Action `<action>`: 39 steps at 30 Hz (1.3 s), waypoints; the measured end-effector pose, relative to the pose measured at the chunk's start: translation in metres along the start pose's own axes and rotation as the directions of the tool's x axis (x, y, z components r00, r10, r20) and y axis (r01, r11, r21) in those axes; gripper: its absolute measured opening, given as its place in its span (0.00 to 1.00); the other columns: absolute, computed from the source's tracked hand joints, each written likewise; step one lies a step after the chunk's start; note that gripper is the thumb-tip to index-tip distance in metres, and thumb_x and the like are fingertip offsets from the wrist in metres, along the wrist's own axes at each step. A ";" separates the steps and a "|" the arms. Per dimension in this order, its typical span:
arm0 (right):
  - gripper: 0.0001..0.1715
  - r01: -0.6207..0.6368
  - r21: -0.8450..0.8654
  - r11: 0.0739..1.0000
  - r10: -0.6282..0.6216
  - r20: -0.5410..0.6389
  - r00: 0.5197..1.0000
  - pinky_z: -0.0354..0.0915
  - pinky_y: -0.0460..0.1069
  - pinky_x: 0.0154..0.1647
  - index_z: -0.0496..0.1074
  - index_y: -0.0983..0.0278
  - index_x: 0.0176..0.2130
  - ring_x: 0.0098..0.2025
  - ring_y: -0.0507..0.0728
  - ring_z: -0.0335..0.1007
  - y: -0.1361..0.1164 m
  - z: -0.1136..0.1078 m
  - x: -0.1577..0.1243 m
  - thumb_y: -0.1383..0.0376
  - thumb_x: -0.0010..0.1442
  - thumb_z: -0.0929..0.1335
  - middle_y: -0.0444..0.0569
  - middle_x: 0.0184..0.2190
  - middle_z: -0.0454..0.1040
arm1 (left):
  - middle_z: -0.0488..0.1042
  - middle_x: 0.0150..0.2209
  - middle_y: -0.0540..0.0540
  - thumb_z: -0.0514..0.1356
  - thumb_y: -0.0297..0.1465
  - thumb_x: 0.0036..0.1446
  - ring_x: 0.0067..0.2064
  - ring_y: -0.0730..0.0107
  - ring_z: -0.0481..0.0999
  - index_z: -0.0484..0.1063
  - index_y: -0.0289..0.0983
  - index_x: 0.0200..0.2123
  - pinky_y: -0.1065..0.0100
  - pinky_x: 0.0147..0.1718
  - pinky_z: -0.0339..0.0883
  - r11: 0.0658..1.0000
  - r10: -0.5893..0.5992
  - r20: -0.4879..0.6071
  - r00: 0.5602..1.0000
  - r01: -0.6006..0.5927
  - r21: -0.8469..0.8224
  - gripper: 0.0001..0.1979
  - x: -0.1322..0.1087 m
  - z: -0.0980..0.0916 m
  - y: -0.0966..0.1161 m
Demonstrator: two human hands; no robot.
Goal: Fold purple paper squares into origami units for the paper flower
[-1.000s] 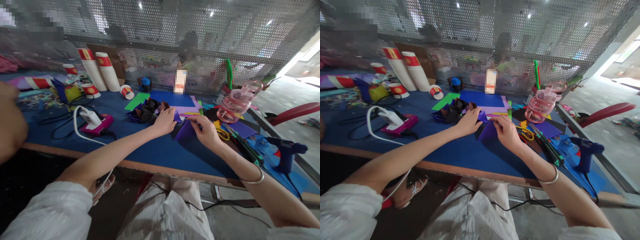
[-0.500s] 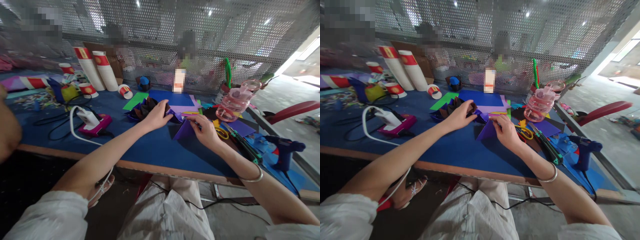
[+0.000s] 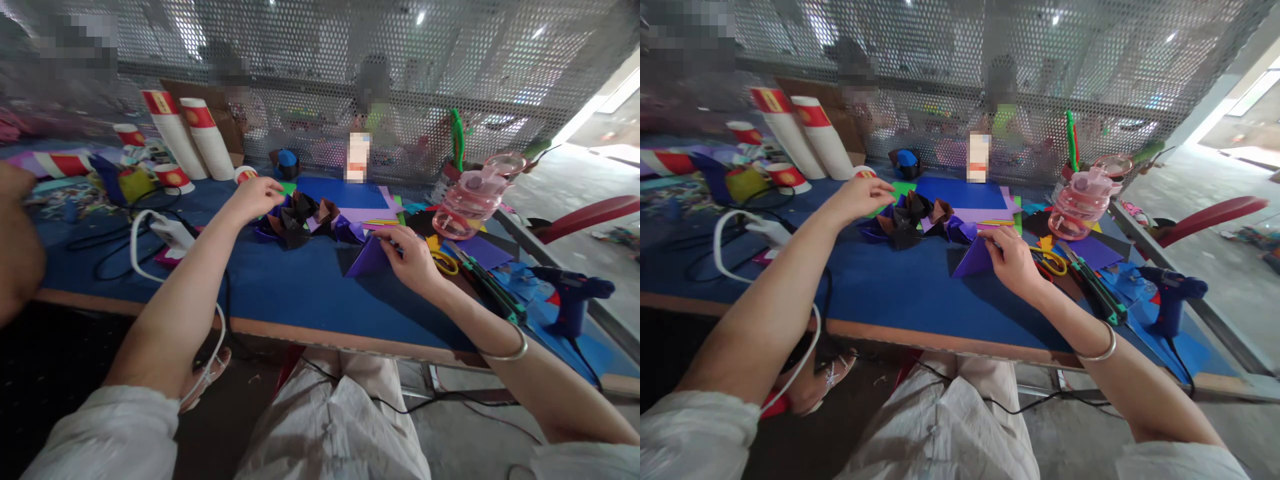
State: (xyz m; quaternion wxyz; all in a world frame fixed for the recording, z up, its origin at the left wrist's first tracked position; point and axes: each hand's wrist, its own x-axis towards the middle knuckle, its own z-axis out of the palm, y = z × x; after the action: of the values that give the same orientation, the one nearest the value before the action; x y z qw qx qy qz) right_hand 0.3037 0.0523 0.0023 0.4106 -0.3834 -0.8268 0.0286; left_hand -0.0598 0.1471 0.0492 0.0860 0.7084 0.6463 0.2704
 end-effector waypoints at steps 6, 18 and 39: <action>0.15 0.000 -0.008 1.000 0.000 0.003 1.000 0.73 0.62 0.55 0.80 0.58 0.49 0.51 0.65 0.80 0.001 0.000 0.000 0.66 0.72 0.64 0.53 0.46 0.85 | 0.76 0.58 0.40 0.65 0.41 0.71 0.55 0.56 0.80 0.74 0.37 0.59 0.49 0.54 0.79 0.995 -0.056 0.106 0.993 0.047 0.085 0.19 0.001 0.007 0.002; 0.16 -0.027 0.006 1.000 0.027 0.045 0.999 0.74 0.61 0.55 0.79 0.58 0.51 0.52 0.65 0.79 0.004 0.003 -0.002 0.68 0.71 0.64 0.54 0.47 0.84 | 0.86 0.50 0.40 0.62 0.37 0.65 0.51 0.56 0.85 0.81 0.39 0.55 0.58 0.54 0.77 0.985 0.166 0.087 0.982 -0.161 -0.053 0.18 -0.005 0.012 0.017; 0.14 -0.071 -0.015 0.997 0.072 0.313 0.947 0.73 0.58 0.54 0.79 0.65 0.51 0.50 0.63 0.79 -0.007 0.014 -0.009 0.73 0.69 0.68 0.58 0.47 0.83 | 0.75 0.60 0.39 0.65 0.41 0.71 0.56 0.55 0.79 0.73 0.38 0.60 0.49 0.55 0.79 0.859 0.500 0.176 0.848 -0.511 0.022 0.20 -0.039 0.063 0.062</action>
State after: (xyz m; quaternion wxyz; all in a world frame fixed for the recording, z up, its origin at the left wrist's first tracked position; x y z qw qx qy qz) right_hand 0.2932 0.0448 -0.0102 0.2722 -0.4044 -0.8671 0.1027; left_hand 0.0247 0.1147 0.0149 0.0405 0.8757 0.4366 0.2021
